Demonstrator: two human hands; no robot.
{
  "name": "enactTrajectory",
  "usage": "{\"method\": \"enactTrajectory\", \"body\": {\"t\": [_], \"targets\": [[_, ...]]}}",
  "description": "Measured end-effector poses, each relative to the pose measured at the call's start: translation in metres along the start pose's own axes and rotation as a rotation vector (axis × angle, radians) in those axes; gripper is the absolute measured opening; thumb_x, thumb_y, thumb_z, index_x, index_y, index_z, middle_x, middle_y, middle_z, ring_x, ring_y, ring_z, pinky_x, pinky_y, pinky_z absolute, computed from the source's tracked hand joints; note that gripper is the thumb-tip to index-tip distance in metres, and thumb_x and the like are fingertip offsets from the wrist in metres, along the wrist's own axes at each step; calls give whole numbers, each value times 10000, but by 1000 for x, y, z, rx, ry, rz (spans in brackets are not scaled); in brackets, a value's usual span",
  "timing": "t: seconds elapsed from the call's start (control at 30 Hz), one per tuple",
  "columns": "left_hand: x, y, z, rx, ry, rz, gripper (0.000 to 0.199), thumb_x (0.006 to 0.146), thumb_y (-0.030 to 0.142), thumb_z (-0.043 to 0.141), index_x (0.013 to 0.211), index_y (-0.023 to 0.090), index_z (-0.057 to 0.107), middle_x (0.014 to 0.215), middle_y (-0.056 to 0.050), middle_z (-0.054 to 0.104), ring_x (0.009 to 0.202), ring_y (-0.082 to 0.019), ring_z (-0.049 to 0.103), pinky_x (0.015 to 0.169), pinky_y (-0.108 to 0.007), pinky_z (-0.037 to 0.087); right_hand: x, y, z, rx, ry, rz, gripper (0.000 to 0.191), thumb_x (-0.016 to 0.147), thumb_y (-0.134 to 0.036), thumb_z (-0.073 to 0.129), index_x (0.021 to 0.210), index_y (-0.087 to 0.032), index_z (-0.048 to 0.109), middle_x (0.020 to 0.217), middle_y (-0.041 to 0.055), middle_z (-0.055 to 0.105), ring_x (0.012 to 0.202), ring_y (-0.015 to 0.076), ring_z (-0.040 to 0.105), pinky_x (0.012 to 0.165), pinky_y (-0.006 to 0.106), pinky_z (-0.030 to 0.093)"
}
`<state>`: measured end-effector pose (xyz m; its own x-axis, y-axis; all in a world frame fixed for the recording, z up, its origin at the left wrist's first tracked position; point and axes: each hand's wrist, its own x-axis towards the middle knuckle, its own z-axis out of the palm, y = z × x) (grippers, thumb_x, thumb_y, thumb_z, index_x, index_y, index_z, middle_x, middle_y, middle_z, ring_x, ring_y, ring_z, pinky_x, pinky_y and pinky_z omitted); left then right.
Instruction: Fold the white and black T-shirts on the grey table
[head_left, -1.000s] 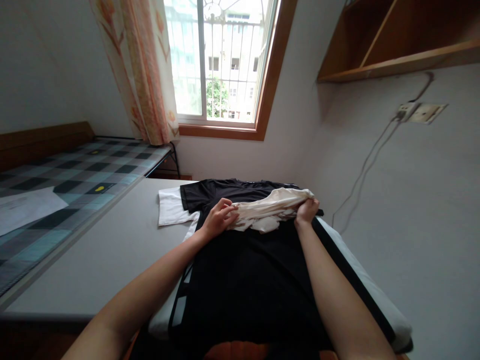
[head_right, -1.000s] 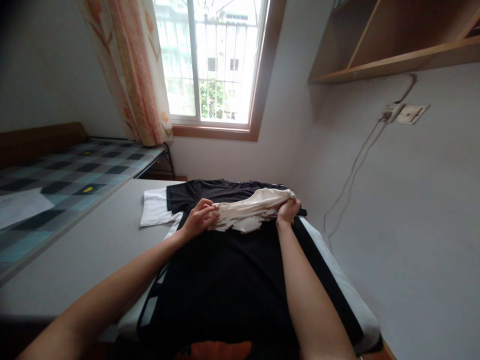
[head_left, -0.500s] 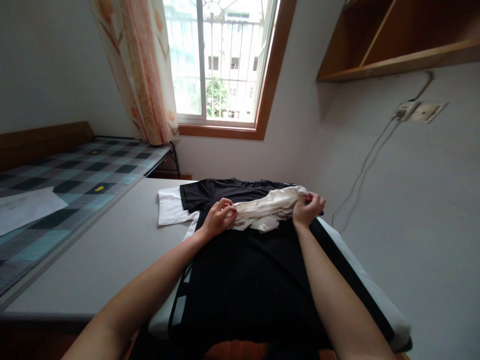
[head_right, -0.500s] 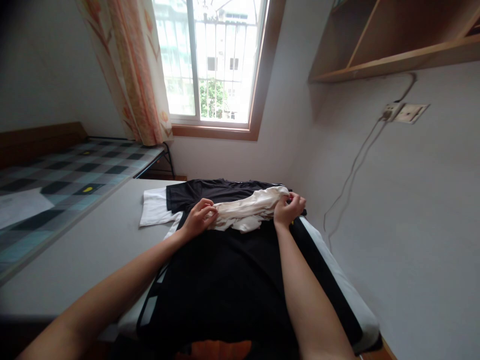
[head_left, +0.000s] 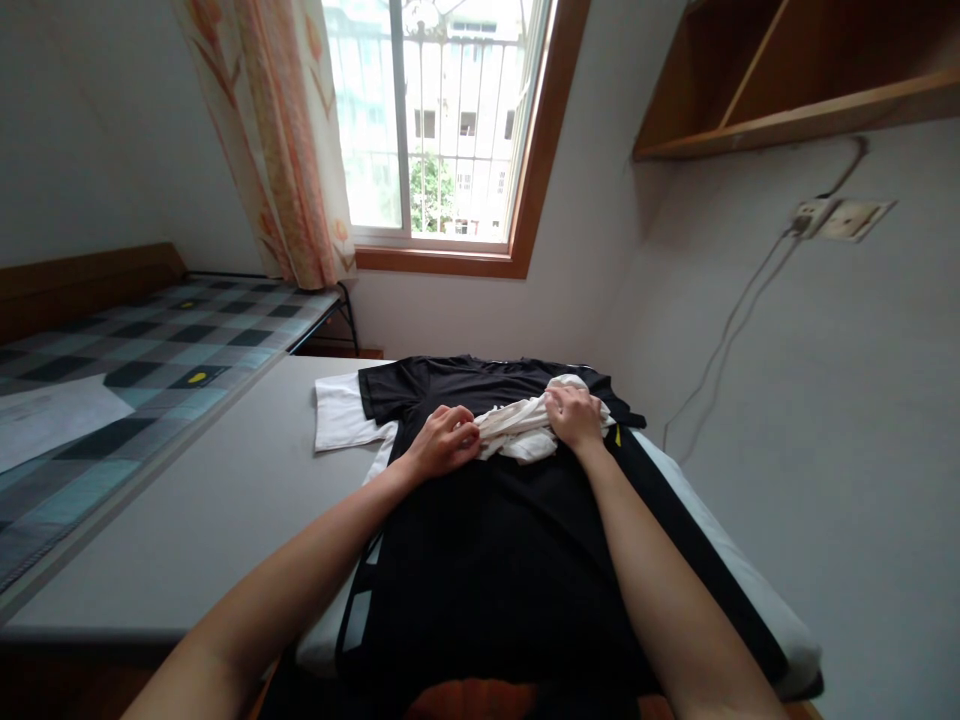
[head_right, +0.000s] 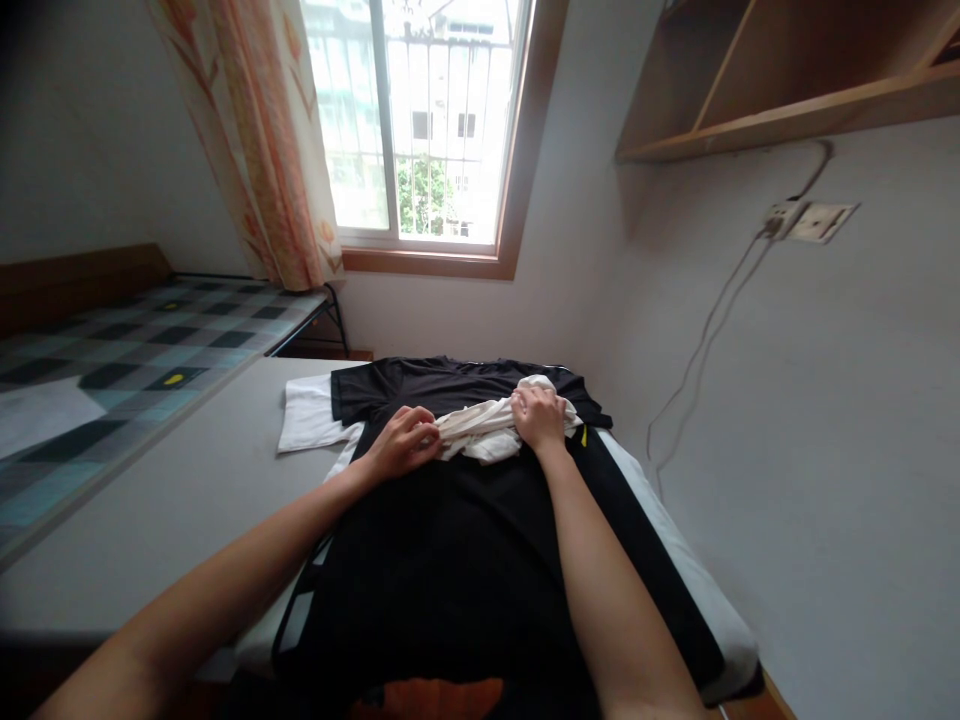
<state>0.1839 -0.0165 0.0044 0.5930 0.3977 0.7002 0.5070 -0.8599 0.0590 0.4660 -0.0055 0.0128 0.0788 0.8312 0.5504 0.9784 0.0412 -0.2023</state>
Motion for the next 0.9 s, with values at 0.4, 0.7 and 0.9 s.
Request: {"method": "enactTrajectory", "body": {"t": [0.4, 0.7, 0.9], "targets": [[-1, -9, 5, 99, 95, -155, 318, 860, 133, 567, 1162, 206, 636, 979, -50, 608, 774, -146, 586, 767, -304, 434, 3, -7, -13, -73, -37, -57, 236, 854, -248, 528, 901, -224, 758, 946, 91, 612, 996, 255, 502, 922, 406, 290], [-2, -11, 9, 104, 68, -249, 145, 825, 132, 619, 914, 217, 695, 985, -52, 572, 858, -173, 559, 803, -324, 416, 0, -12, -16, -82, -244, -156, 298, 887, -181, 508, 1028, -282, 752, 1117, 93, 591, 1014, 234, 524, 852, 365, 315], [-3, -9, 6, 99, 118, -246, 243, 862, 385, 644, 1046, 230, 676, 1054, -83, 534, 944, -214, 512, 865, -358, 412, -2, -9, -7, -62, -153, -89, 216, 876, -244, 540, 938, -234, 746, 1028, 96, 615, 1011, 251, 516, 846, 369, 327]]}}
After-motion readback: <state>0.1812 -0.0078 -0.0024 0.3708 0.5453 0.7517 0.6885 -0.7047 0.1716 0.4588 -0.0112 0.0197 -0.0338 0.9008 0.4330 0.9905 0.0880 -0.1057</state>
